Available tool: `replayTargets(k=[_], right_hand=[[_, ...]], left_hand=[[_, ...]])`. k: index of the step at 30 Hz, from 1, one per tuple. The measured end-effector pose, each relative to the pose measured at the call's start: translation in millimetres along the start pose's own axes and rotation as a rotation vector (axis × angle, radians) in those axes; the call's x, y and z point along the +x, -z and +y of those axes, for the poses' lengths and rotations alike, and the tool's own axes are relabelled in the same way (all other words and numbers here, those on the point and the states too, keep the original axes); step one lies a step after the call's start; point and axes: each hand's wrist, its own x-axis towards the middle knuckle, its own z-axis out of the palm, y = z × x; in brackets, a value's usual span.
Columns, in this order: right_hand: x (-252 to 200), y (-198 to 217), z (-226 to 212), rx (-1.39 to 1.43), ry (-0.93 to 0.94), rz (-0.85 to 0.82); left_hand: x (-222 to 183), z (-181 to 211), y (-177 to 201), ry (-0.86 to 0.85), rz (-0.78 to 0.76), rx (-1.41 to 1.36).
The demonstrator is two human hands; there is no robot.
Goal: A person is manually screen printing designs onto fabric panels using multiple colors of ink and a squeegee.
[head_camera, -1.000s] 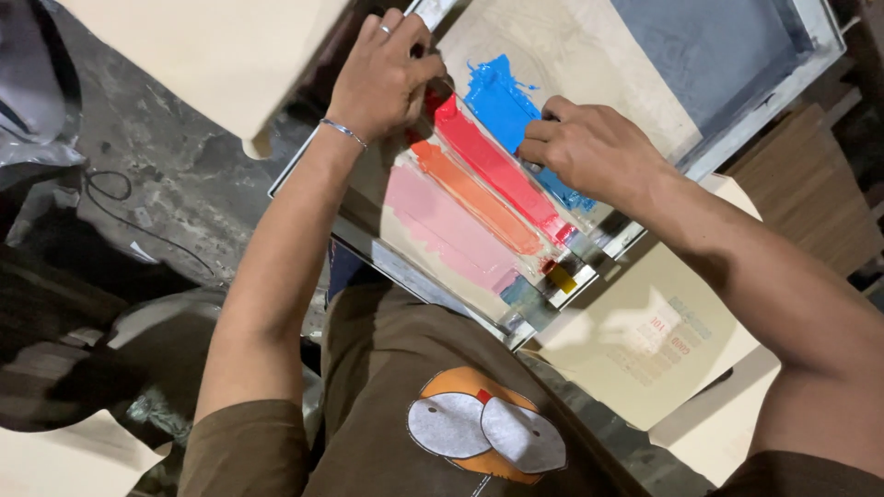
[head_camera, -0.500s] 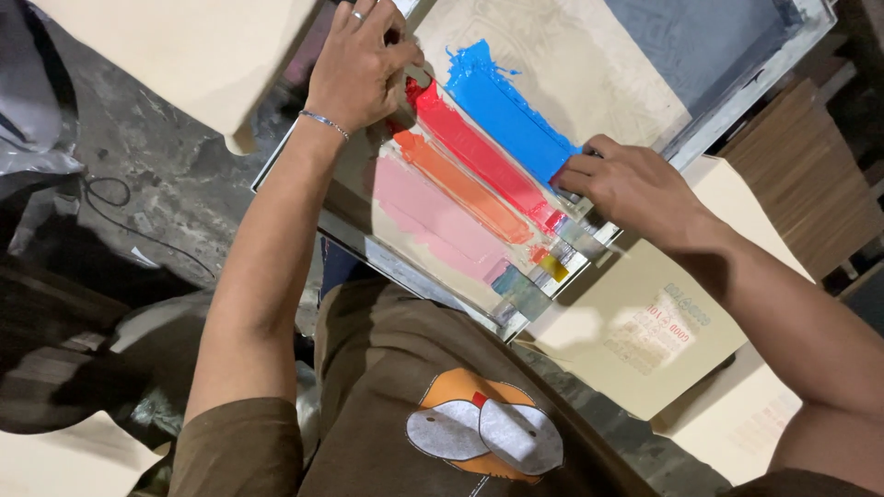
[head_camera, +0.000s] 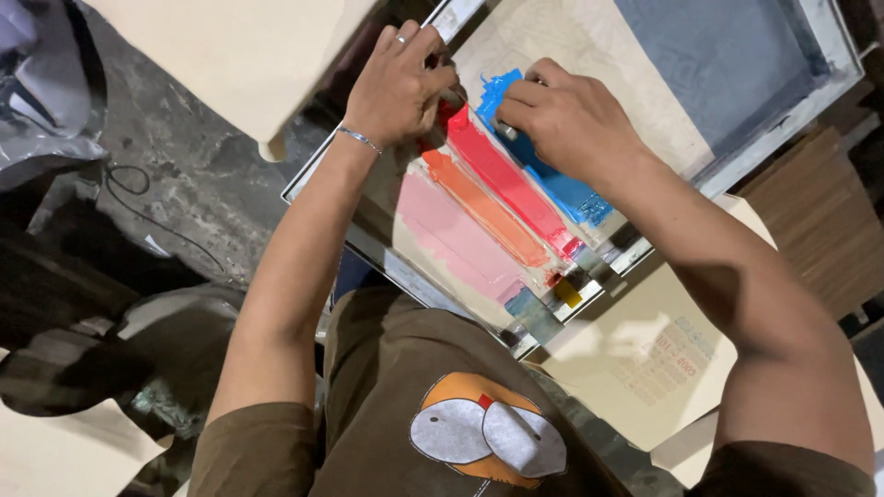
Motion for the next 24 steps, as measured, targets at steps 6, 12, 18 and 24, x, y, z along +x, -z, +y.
replayTargets(k=[6,12,18,24], right_hand=[[0.5,8.6,-5.4,-0.043,-0.01,-0.272],[-18.0,23.5,-16.0,0.056,-0.085,-0.439],[-58.5,22.4,-18.5,0.134,-0.127,-0.491],[-90.6,36.1,-27.9,0.182,-0.204,-0.569]], left_hand=[[1.9,1.9,3.2,0.006,0.012,-0.029],[-4.4,-2.0,-4.1,-0.007,0.022,-0.053],[0.1,0.3,3.1,-0.017,0.017,-0.049],[-1.0,0.2,2.4,-0.024,0.025,-0.046]])
